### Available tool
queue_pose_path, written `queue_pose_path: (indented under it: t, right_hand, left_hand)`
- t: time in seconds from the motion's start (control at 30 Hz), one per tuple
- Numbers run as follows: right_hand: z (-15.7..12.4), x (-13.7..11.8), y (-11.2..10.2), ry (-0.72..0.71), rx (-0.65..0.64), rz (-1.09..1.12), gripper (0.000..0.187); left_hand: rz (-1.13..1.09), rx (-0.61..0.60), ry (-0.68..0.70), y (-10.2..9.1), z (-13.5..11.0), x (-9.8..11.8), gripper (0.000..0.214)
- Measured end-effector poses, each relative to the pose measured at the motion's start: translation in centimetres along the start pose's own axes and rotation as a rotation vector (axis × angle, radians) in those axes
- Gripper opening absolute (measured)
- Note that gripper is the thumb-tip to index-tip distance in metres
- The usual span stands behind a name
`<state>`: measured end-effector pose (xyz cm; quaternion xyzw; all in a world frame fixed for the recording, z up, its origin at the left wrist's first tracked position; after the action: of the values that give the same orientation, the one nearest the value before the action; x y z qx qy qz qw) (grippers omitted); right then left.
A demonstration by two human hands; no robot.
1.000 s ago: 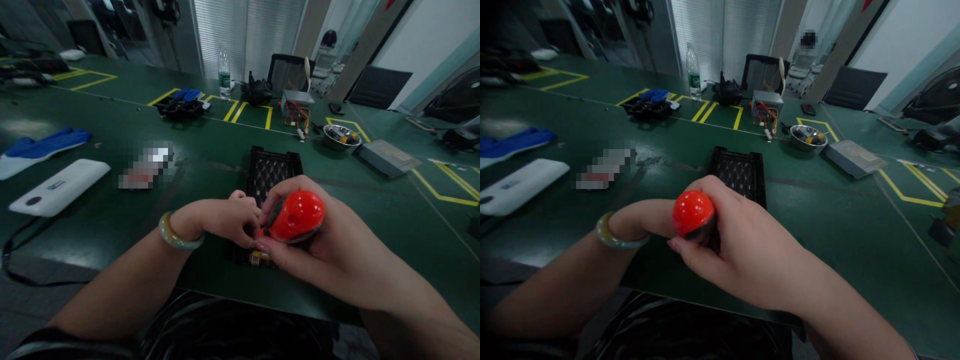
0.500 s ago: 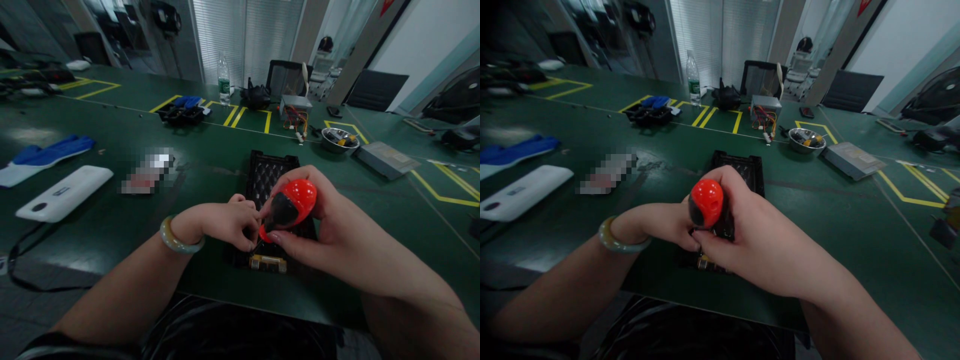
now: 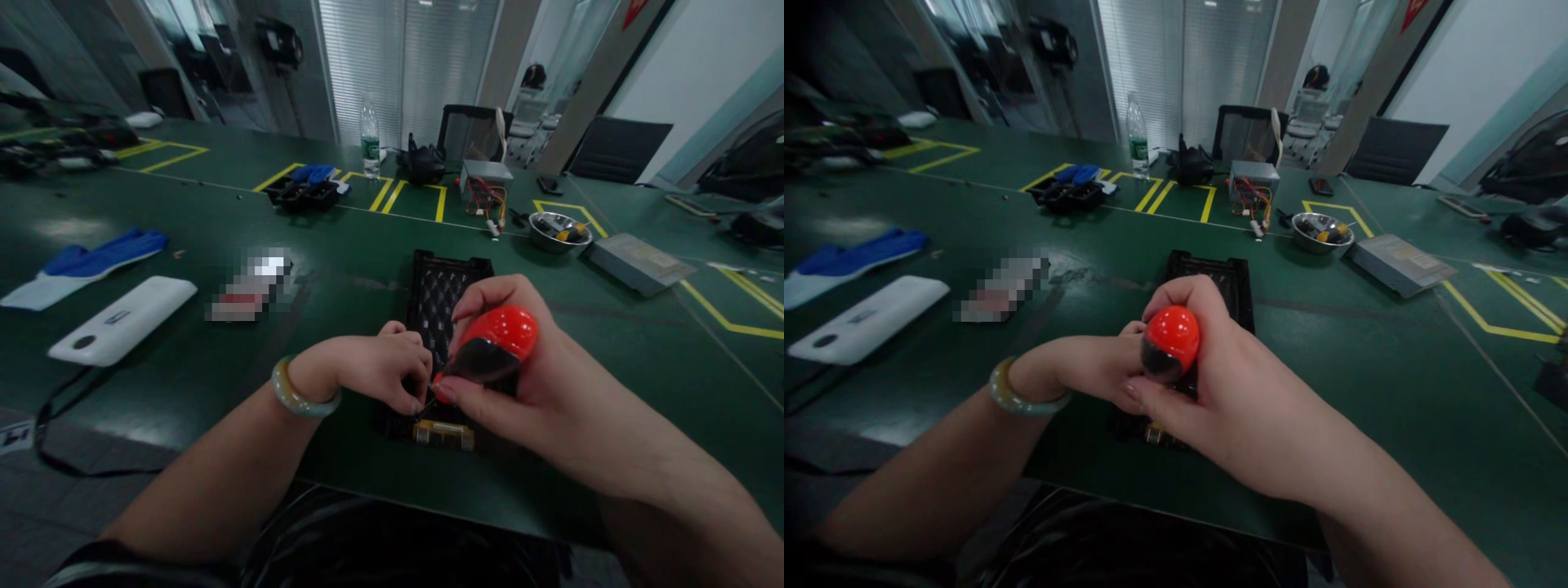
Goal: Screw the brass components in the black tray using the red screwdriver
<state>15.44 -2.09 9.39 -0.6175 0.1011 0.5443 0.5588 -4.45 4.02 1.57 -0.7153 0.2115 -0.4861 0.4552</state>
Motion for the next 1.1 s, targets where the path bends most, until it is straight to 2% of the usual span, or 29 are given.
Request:
queue_pose_path:
  t: [0.1,0.27,0.4,0.57,0.67,0.83,1.0,1.1]
  right_hand:
    - [-0.3,-0.1,0.3,0.01,-0.018,0.046,0.044]
    - [-0.5,-0.4,0.8,-0.002,-0.032,0.108,0.036]
    - [-0.5,-0.8,0.4,0.014,-0.041,0.072,0.029]
    - [-0.1,-0.7,-0.2,-0.039,-0.063,0.027,0.036]
    - [0.1,-0.4,-0.1,-0.022,-0.07,0.067,0.04]
    - [0.0,-0.4,-0.1,0.011,-0.031,0.086,0.038]
    - [0.0,-0.8,-0.1,0.024,0.021,-0.024,0.036]
    - [-0.1,-0.8,0.0,0.077,0.072,-0.104,0.034]
  left_hand:
    - [-0.055,-0.058,0.01,0.3,0.1,-0.3,0.011]
    - [-0.02,-0.045,0.01,0.7,0.3,-0.6,0.01]
    - [-0.028,-0.067,0.018,0.5,0.3,-0.5,0.012]
    - [-0.091,-0.066,0.006,-0.1,-0.1,0.1,0.01]
    - [-0.103,-0.062,-0.005,-0.3,-0.1,0.4,0.009]
    - [-0.044,-0.08,0.001,0.2,0.2,-0.1,0.012]
    - [-0.029,-0.067,0.032,0.5,0.3,-0.4,0.014]
    - [-0.02,-0.072,0.02,0.1,0.2,-0.1,0.015]
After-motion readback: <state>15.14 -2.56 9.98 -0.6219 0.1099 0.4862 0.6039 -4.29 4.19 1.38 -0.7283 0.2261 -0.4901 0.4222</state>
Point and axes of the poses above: each hand's wrist, its own z-axis towards the middle knuckle, its own y-axis out of the palm, x = y × z, the point moved 1 cm from there along z, towards the middle knuckle, and after that the axes turned 1 degree about z, right-handed, at the moved point
